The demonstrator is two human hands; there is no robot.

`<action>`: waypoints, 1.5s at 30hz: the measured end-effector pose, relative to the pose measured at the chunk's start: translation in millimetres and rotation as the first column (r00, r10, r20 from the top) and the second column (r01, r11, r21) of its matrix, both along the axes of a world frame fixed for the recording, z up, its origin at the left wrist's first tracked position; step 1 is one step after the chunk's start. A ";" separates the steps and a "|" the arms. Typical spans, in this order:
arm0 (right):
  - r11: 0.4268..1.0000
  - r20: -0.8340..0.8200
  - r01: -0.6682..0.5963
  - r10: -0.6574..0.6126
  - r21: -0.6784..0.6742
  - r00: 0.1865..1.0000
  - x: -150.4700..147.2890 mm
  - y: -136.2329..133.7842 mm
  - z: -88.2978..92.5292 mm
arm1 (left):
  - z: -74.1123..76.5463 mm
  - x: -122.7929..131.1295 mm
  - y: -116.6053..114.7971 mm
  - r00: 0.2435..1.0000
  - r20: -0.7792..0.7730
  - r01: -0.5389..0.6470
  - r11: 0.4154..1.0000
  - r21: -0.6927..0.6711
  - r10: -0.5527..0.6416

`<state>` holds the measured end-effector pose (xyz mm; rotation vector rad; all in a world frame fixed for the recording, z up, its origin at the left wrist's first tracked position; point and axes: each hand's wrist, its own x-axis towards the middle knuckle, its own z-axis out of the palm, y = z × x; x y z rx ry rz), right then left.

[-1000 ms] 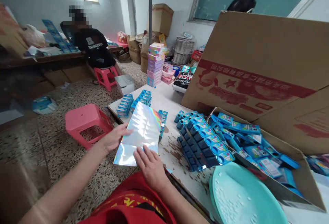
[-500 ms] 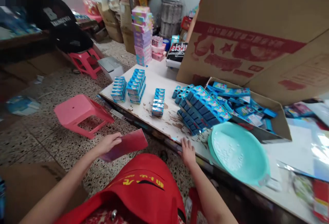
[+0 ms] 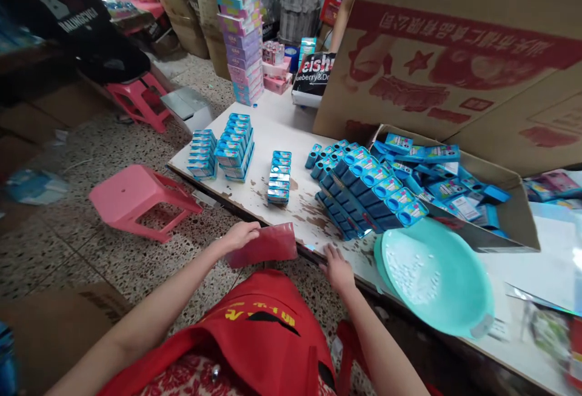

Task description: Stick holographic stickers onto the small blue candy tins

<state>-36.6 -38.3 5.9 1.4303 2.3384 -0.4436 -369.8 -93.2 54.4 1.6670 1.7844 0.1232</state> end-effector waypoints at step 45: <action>0.856 -0.699 0.254 -0.516 -0.451 0.495 -99.9 70.2 -18.4 | -30.4 39.4 117.4 0.973 0.217 0.107 0.984 -0.145 -0.074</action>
